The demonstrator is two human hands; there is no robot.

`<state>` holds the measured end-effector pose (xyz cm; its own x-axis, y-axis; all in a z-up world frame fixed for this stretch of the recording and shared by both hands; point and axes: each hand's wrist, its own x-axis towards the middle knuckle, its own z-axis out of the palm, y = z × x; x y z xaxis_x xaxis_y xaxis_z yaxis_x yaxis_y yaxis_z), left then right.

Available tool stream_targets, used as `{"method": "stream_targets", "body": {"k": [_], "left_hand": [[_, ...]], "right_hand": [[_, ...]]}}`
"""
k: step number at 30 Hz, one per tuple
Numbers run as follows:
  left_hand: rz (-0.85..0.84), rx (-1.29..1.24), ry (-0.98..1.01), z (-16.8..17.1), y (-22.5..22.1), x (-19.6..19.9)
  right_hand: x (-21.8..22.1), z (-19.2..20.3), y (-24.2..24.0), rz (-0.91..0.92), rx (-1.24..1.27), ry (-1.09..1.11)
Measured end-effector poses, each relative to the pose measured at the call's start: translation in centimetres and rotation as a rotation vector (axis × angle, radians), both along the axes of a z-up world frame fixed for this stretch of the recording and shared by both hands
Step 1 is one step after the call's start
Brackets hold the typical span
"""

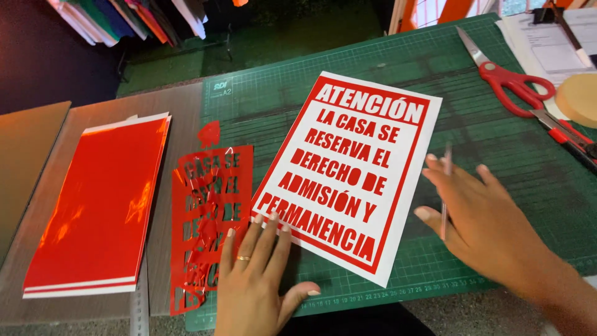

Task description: Weeding excess vinyl from a printed sign using a weeding tool

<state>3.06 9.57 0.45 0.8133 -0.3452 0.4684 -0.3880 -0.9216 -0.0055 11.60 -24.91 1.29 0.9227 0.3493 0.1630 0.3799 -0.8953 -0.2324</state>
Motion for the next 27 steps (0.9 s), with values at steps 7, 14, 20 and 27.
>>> {"method": "stream_targets", "body": {"k": [7, 14, 20, 27], "left_hand": [[-0.087, -0.018, -0.019, -1.2, -1.8, -0.5], [-0.283, -0.051, -0.166, -2.5, -5.2, -2.1], [-0.306, -0.005, -0.170, -2.9, -4.9, -2.7], [-0.264, -0.048, -0.116, -0.2, -3.2, -4.4]], "right_hand": [[4.3, -2.8, -0.5, 0.155, -0.241, -0.153], [9.1, -1.9, -2.8, 0.330, -0.223, -0.022], [9.6, -0.9, -3.8, 0.356, -0.063, 0.044], [8.0, 1.1, -3.6, 0.293, 0.136, -0.291]]}}
